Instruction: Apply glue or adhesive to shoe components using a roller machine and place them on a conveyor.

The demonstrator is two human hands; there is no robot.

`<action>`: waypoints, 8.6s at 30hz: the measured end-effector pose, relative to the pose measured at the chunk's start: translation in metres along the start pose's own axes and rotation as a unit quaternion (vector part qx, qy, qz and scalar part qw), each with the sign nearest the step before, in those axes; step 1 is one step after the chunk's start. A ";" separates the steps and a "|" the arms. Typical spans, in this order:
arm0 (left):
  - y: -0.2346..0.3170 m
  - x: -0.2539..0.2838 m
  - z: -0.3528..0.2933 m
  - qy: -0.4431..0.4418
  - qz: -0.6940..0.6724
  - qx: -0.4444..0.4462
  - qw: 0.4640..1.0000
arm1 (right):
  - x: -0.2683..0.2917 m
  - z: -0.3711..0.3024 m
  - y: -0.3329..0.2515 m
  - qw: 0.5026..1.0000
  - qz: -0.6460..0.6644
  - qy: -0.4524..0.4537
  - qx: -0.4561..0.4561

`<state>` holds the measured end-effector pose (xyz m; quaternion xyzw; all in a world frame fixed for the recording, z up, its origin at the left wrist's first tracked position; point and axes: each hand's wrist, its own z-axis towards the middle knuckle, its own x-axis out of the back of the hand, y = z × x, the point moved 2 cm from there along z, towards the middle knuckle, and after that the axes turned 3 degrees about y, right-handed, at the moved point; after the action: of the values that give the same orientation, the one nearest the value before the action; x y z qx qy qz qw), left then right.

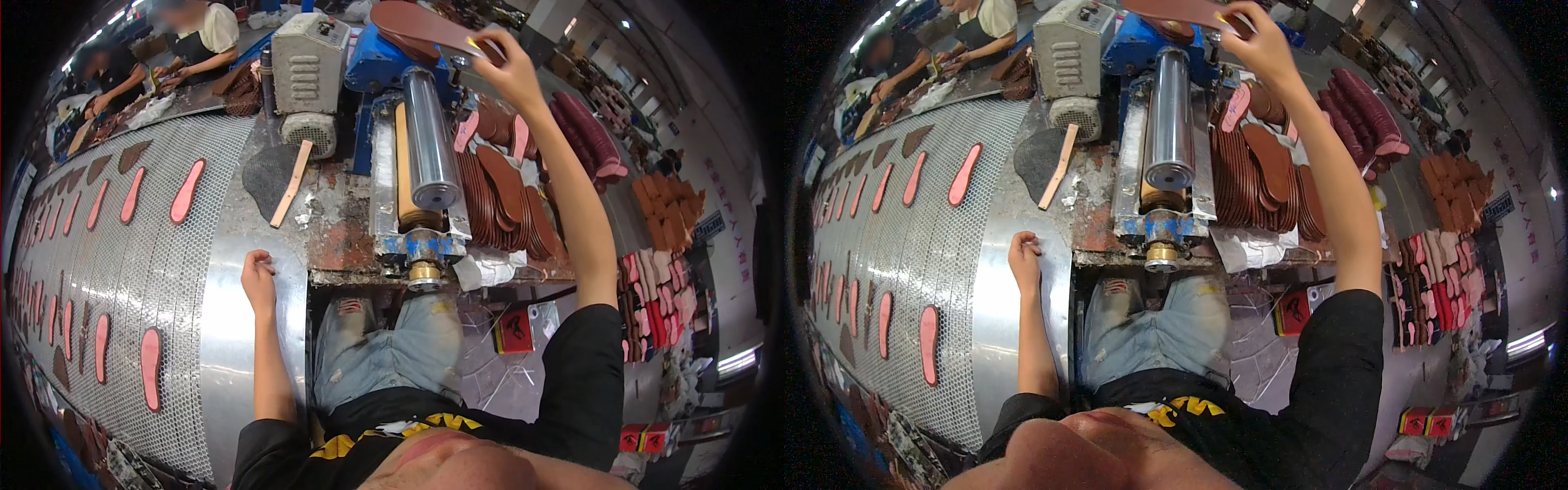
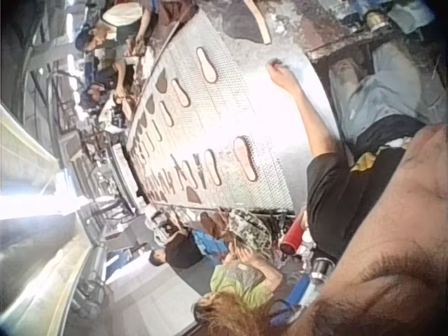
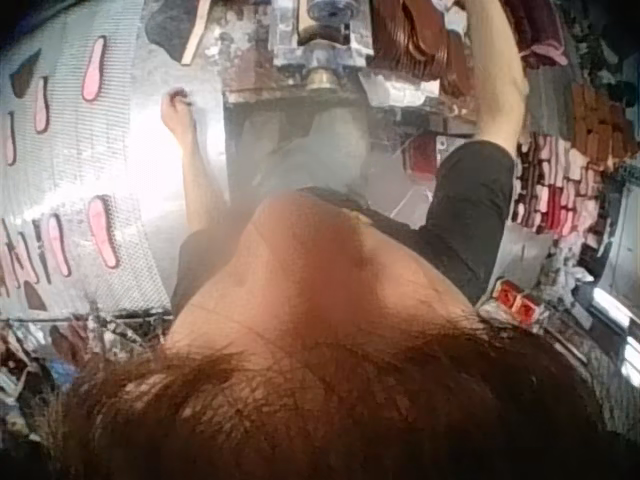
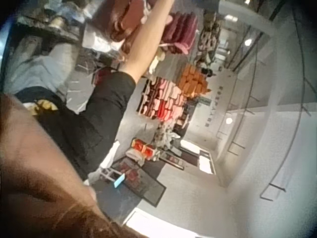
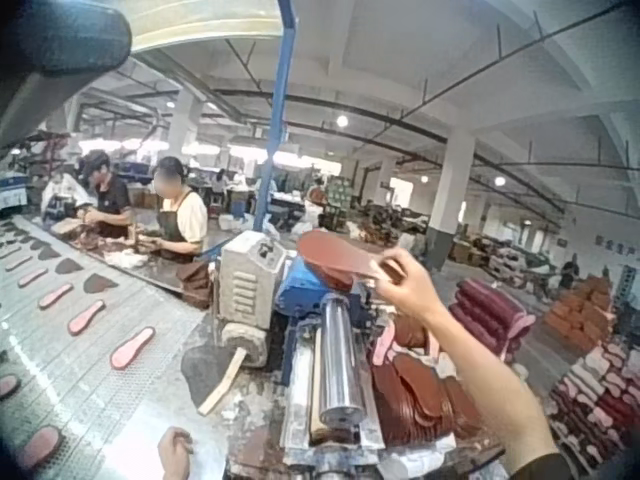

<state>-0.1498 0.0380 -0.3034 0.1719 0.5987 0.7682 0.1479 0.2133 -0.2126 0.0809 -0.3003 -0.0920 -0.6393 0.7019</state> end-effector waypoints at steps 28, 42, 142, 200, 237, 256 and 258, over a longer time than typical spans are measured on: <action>0.258 -0.065 0.132 -0.458 0.290 -0.281 0.792 | -0.029 -0.023 0.062 0.974 -0.018 0.176 -0.138; 0.025 0.173 0.148 -0.086 0.086 0.373 0.920 | -0.070 -0.015 0.089 0.956 -0.034 0.273 -0.106; 0.271 -0.091 0.103 -0.390 0.251 -0.398 0.792 | -0.009 -0.047 0.037 0.984 -0.156 0.087 -0.008; -0.070 0.073 0.223 0.167 0.042 0.293 0.940 | -0.065 -0.023 0.127 0.967 -0.077 0.233 -0.070; -0.065 0.370 0.079 0.075 0.560 0.135 0.814 | -0.073 -0.023 0.123 0.958 -0.072 0.262 -0.090; 0.012 0.343 0.025 0.069 0.528 0.301 0.791 | -0.055 -0.027 0.076 0.944 -0.072 0.280 -0.161; -0.002 0.353 0.032 0.064 0.545 0.294 0.783 | -0.060 -0.025 0.073 0.942 -0.076 0.265 -0.194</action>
<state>-0.4526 0.2189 -0.2674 0.4552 0.6106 0.5166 -0.3912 0.2666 -0.1750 0.0082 -0.2424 0.2001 -0.7527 0.5785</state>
